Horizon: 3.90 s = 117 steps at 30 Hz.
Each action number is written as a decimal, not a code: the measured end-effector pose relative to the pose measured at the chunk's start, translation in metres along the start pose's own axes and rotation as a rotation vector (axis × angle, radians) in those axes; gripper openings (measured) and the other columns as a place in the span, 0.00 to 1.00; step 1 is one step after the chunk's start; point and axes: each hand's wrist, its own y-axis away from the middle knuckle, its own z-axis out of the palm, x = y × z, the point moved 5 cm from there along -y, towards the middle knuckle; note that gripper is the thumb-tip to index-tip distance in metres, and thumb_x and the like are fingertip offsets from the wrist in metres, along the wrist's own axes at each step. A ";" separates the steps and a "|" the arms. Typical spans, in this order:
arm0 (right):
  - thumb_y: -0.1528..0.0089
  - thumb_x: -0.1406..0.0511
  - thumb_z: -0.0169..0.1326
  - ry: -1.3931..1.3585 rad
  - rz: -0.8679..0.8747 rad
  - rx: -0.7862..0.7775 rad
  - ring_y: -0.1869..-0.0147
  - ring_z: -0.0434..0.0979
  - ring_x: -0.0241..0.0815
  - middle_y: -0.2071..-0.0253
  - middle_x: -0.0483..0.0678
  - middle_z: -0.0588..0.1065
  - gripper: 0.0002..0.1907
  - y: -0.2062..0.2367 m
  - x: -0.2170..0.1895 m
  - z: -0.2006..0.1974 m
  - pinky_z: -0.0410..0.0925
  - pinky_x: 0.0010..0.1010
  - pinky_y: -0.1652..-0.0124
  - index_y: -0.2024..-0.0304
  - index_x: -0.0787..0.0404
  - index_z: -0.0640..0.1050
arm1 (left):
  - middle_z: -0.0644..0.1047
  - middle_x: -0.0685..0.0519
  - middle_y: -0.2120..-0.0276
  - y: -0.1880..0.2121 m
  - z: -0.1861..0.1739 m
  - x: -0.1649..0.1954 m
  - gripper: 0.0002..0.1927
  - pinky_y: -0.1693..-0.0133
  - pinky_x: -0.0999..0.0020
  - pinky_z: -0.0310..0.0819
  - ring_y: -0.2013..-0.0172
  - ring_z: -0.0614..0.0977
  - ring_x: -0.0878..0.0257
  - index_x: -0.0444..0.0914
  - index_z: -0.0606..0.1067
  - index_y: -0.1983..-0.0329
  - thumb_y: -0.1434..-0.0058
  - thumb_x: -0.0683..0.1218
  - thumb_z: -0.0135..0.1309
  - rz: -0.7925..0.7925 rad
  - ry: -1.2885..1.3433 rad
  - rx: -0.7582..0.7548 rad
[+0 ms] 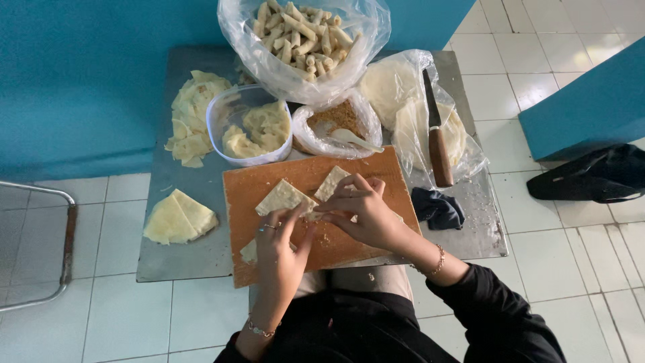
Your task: The person sits on the floor with a cutting board on their lap, spooning brown filling from a plastic bag onto triangular dough wrappers and folding the wrappers over the filling. They work through the wrappers one at a time, placing finished folded pieces aside and reaching for more filling with a spoon.
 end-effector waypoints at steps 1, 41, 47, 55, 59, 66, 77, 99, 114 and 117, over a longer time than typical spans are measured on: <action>0.43 0.60 0.66 -0.060 0.014 -0.013 0.44 0.70 0.41 0.63 0.36 0.80 0.13 0.000 -0.002 -0.002 0.57 0.48 0.49 0.54 0.49 0.86 | 0.77 0.52 0.53 0.001 -0.002 -0.002 0.25 0.51 0.61 0.71 0.53 0.78 0.56 0.39 0.76 0.41 0.43 0.43 0.67 -0.045 0.150 -0.003; 0.45 0.74 0.46 0.177 -0.185 -0.035 0.53 0.73 0.42 0.70 0.27 0.80 0.18 -0.186 -0.034 0.064 0.52 0.45 0.60 0.52 0.56 0.66 | 0.83 0.48 0.57 0.048 -0.055 -0.091 0.10 0.50 0.73 0.77 0.55 0.83 0.66 0.31 0.79 0.53 0.39 0.35 0.59 -0.486 1.111 0.133; 0.44 0.73 0.49 0.242 -0.153 -0.056 0.52 0.75 0.42 0.69 0.33 0.79 0.19 -0.179 -0.034 0.066 0.53 0.49 0.55 0.50 0.56 0.67 | 0.83 0.48 0.60 0.057 -0.057 -0.094 0.11 0.56 0.74 0.77 0.60 0.83 0.67 0.31 0.80 0.52 0.39 0.35 0.60 -0.554 1.066 0.160; 0.43 0.72 0.45 0.078 -0.055 -0.082 0.50 0.75 0.40 0.68 0.33 0.82 0.17 -0.183 -0.021 0.075 0.53 0.48 0.55 0.52 0.56 0.65 | 0.84 0.49 0.59 0.059 -0.063 -0.101 0.10 0.51 0.73 0.78 0.57 0.84 0.67 0.31 0.79 0.54 0.39 0.35 0.59 -0.540 1.131 0.200; 0.43 0.74 0.45 -0.118 0.030 -0.094 0.50 0.77 0.38 0.65 0.38 0.83 0.18 -0.185 -0.017 0.076 0.55 0.45 0.54 0.51 0.58 0.62 | 0.83 0.48 0.60 0.061 -0.066 -0.108 0.10 0.53 0.71 0.77 0.58 0.83 0.66 0.30 0.79 0.53 0.39 0.35 0.60 -0.584 1.077 0.206; 0.45 0.83 0.36 -0.789 -0.060 -0.169 0.51 0.78 0.41 0.60 0.54 0.77 0.23 -0.168 -0.044 0.068 0.63 0.31 0.54 0.50 0.62 0.59 | 0.83 0.47 0.59 0.058 -0.070 -0.118 0.11 0.52 0.71 0.77 0.58 0.83 0.65 0.30 0.79 0.53 0.39 0.34 0.59 -0.556 1.129 0.237; 0.37 0.76 0.59 -0.426 -0.236 -0.046 0.51 0.83 0.40 0.54 0.48 0.78 0.21 -0.231 -0.088 0.078 0.74 0.31 0.56 0.45 0.62 0.66 | 0.83 0.49 0.61 0.061 -0.079 -0.146 0.10 0.55 0.72 0.76 0.60 0.82 0.67 0.29 0.79 0.54 0.39 0.34 0.61 -0.570 1.146 0.261; 0.47 0.61 0.62 0.741 -0.453 -0.131 0.35 0.60 0.49 0.43 0.44 0.69 0.03 -0.302 -0.136 0.216 0.57 0.65 0.46 0.72 0.52 0.84 | 0.79 0.49 0.43 0.024 -0.174 -0.212 0.09 0.52 0.74 0.81 0.55 0.84 0.67 0.29 0.79 0.57 0.40 0.36 0.61 -0.460 0.947 0.330; 0.49 0.60 0.67 0.209 -0.342 -0.156 0.33 0.57 0.53 0.44 0.42 0.68 0.02 -0.286 -0.125 0.124 0.51 0.61 0.43 0.74 0.46 0.86 | 0.83 0.49 0.62 -0.108 -0.143 -0.227 0.06 0.58 0.74 0.80 0.63 0.87 0.66 0.32 0.80 0.60 0.41 0.37 0.63 -0.332 0.663 0.069; 0.50 0.60 0.67 0.218 -0.361 -0.083 0.32 0.57 0.54 0.44 0.42 0.68 0.03 -0.286 -0.118 0.118 0.51 0.61 0.45 0.75 0.47 0.85 | 0.84 0.51 0.66 -0.111 -0.138 -0.224 0.07 0.58 0.76 0.78 0.64 0.86 0.67 0.33 0.79 0.61 0.42 0.36 0.63 -0.341 0.766 0.067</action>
